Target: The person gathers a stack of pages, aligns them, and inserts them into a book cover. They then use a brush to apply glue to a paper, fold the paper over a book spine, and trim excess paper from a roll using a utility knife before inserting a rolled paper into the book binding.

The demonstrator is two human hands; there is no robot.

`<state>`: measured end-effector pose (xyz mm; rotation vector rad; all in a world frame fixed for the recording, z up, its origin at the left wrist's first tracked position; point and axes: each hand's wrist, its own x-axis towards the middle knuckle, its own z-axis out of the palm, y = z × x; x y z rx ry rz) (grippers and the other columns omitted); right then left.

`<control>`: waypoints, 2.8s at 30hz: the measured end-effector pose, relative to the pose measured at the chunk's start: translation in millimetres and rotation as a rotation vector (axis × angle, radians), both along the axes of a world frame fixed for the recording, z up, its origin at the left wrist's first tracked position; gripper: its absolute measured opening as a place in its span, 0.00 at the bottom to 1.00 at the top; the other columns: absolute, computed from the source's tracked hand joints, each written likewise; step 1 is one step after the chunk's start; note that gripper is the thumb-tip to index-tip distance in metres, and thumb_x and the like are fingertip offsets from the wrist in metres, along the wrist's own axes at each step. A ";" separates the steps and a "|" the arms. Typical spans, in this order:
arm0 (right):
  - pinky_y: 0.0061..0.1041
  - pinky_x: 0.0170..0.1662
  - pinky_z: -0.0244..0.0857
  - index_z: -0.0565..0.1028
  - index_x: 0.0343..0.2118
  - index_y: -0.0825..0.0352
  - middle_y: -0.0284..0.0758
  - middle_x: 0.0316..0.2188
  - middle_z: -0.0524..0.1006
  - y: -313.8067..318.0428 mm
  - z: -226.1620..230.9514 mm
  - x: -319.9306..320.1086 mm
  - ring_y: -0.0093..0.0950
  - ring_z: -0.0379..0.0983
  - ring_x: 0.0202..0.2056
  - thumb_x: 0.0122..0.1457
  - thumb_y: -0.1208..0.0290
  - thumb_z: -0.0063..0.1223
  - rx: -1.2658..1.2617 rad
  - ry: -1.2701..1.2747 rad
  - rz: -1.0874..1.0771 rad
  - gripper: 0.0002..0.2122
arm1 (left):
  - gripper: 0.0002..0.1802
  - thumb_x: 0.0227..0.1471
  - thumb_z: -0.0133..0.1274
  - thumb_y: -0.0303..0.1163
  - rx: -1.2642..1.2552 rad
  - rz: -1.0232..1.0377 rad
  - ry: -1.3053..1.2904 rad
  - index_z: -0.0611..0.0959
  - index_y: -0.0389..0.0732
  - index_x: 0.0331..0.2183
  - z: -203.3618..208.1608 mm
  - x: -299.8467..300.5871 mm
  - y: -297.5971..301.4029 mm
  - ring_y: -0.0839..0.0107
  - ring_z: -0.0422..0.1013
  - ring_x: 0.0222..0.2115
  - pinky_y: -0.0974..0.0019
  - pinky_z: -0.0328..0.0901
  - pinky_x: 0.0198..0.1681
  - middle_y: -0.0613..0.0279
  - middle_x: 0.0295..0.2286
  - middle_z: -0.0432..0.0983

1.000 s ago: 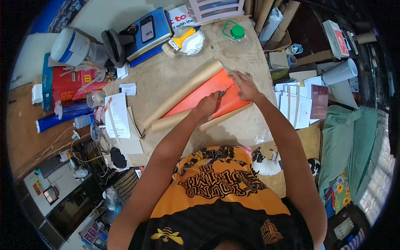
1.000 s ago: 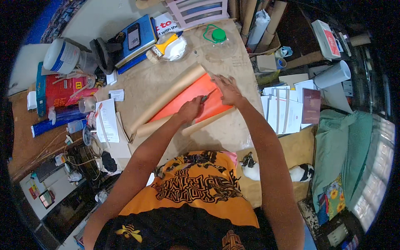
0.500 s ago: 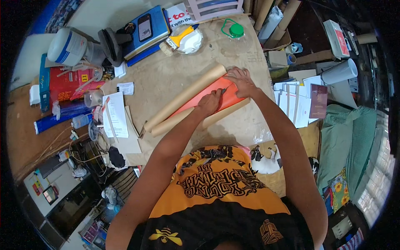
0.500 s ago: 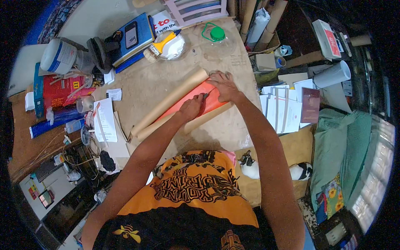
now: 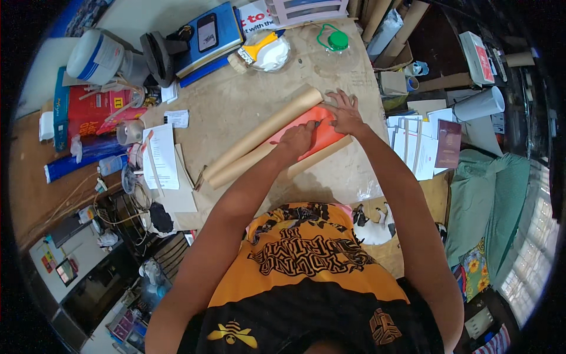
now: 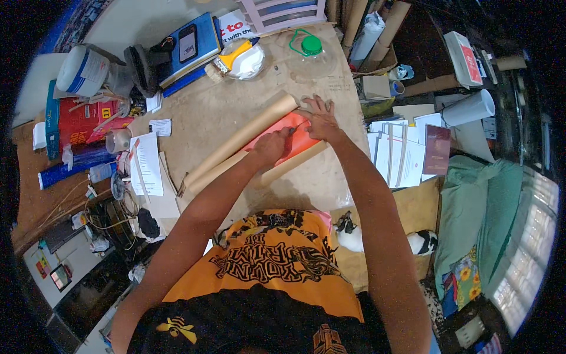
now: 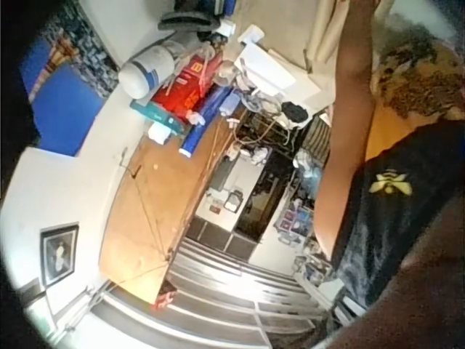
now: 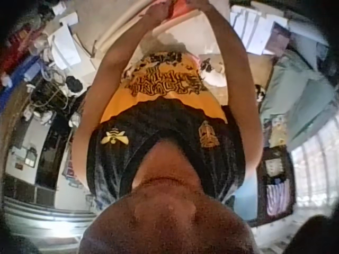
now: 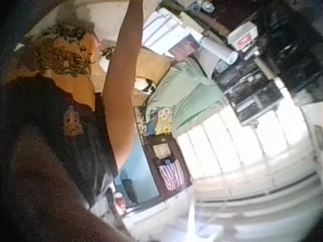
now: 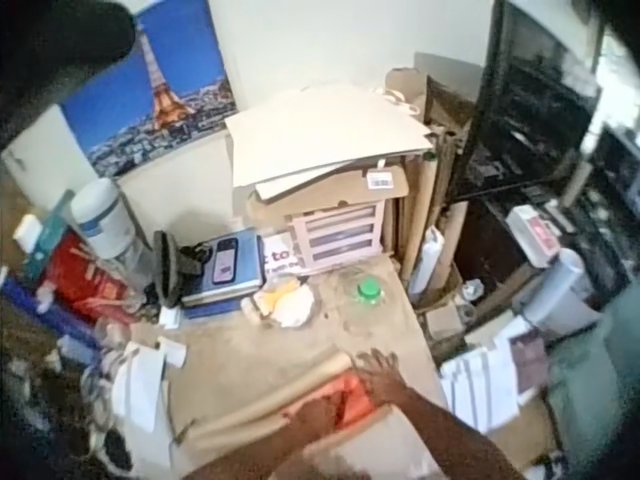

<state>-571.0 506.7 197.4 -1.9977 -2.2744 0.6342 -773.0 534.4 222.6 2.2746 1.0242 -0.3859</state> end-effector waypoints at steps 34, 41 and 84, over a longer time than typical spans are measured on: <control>0.58 0.56 0.41 0.63 0.54 0.37 0.28 0.59 0.52 2.4 -4.3 0.0 0.40 0.43 0.62 0.42 0.61 0.63 0.003 -0.100 0.036 0.32 | 0.26 0.50 0.47 0.36 -0.056 0.080 0.048 0.66 0.41 0.51 12.7 -129.8 -30.8 0.49 0.72 0.35 0.50 0.66 0.38 0.43 0.34 0.74; 0.58 0.58 0.40 0.63 0.54 0.37 0.28 0.59 0.51 3.7 -3.7 -1.9 0.39 0.42 0.62 0.43 0.62 0.63 -0.031 -0.095 0.044 0.32 | 0.24 0.51 0.43 0.32 -0.060 0.120 0.114 0.66 0.43 0.51 17.0 -164.0 -42.7 0.49 0.72 0.34 0.50 0.67 0.37 0.44 0.33 0.74; 0.55 0.61 0.34 0.66 0.53 0.63 0.49 0.62 0.47 -7.2 101.9 -99.0 0.46 0.42 0.63 0.54 0.38 0.37 -0.274 -0.361 0.085 0.34 | 0.28 0.55 0.37 0.53 0.195 1.202 0.068 0.80 0.39 0.27 -3.4 -420.2 -151.6 0.46 0.71 0.32 0.50 0.63 0.36 0.46 0.27 0.76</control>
